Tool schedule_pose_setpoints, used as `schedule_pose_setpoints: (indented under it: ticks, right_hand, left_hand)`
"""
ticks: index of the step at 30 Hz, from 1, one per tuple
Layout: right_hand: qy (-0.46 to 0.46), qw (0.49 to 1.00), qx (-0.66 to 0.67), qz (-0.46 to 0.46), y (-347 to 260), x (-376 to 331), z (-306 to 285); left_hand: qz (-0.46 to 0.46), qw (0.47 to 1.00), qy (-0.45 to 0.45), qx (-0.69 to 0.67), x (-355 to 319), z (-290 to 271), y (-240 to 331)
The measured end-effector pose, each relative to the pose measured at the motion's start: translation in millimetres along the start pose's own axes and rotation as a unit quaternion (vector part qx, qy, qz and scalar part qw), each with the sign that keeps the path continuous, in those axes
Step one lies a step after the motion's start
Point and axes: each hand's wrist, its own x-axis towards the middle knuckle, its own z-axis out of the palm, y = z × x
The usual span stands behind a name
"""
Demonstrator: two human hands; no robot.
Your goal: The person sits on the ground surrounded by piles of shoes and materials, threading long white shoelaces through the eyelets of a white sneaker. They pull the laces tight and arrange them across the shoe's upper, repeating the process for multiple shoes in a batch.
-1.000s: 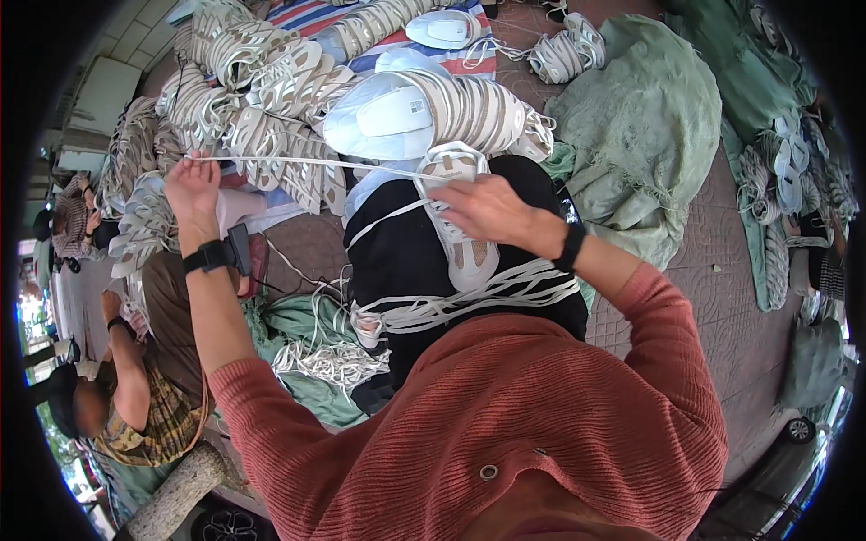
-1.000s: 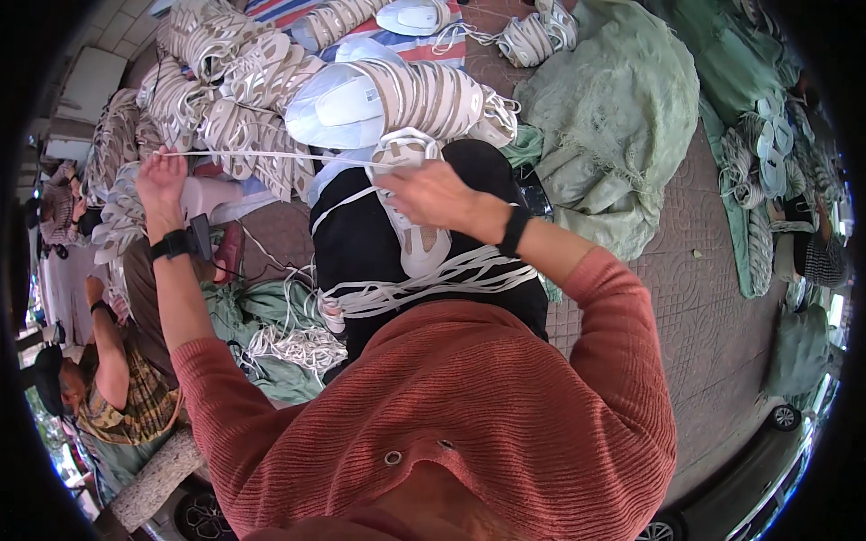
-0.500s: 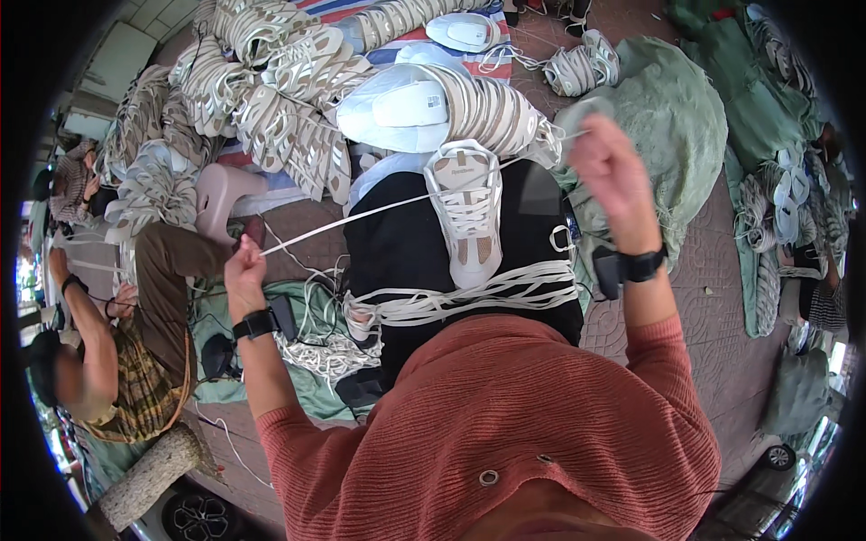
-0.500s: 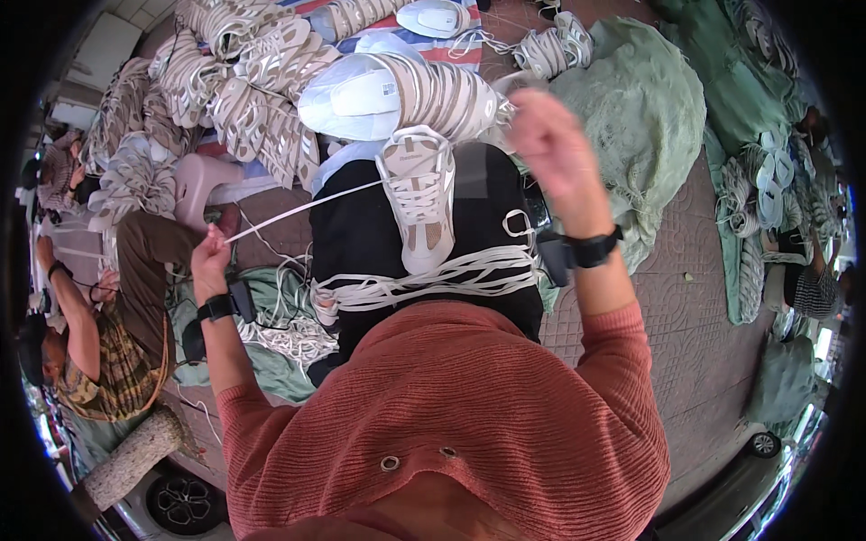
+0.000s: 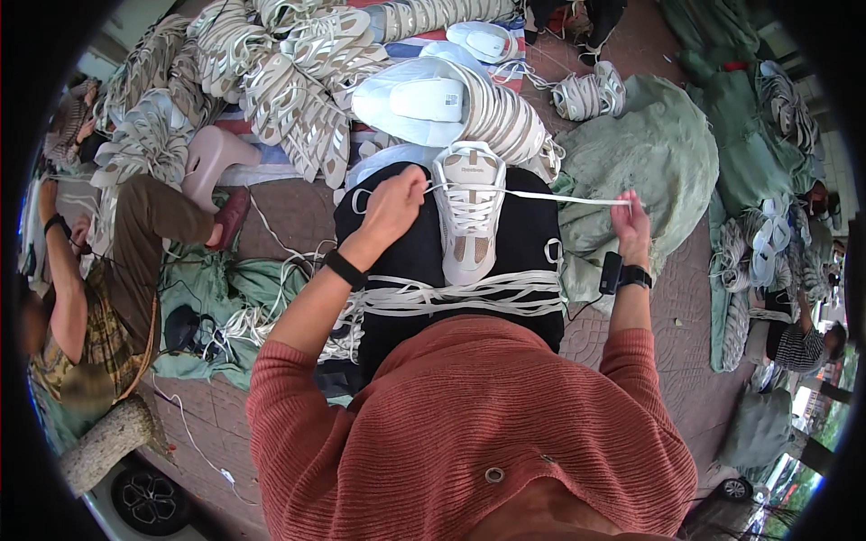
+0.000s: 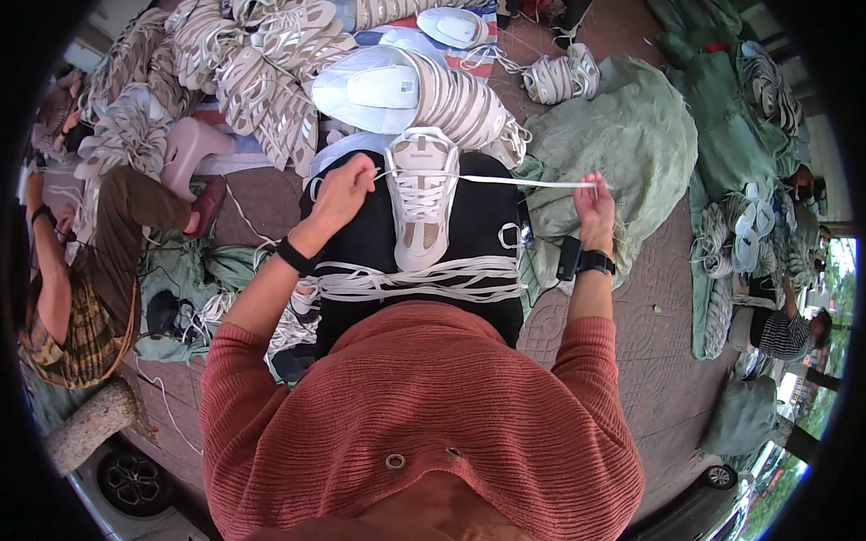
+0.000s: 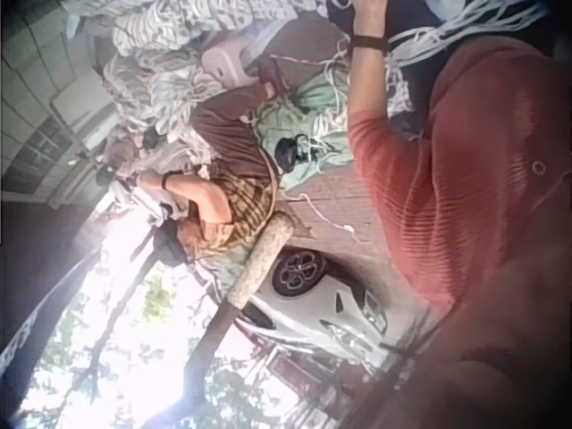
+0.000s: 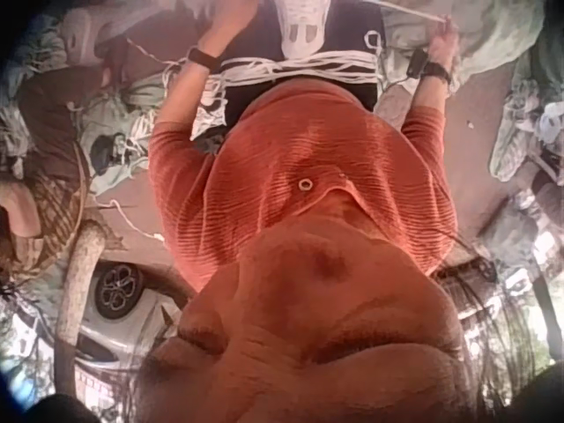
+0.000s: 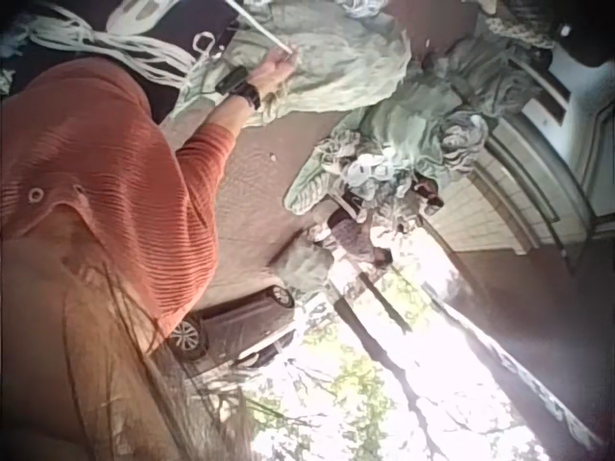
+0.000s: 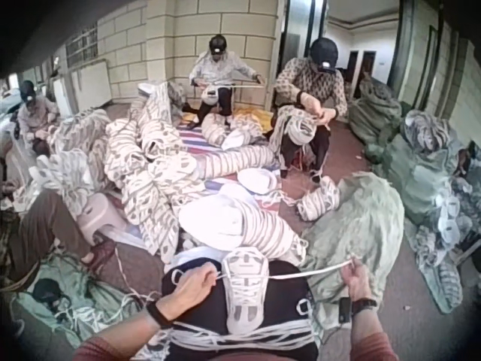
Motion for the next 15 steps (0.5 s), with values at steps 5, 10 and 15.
schedule_pose_setpoints:
  ticks: [5,10,15]
  right_hand:
    - [-0.318,0.897,-0.303,-0.047,69,-43,97]
    - [-0.560,0.471,-0.558,-0.391,159,-94,148]
    - [-0.560,0.396,-0.637,-0.354,182,-110,164]
  left_hand:
    - [0.018,0.994,-0.018,0.108,-2,7,7]
    - [-0.035,0.998,-0.041,0.017,5,17,3]
    - [-0.069,0.996,-0.028,-0.052,9,21,-2]
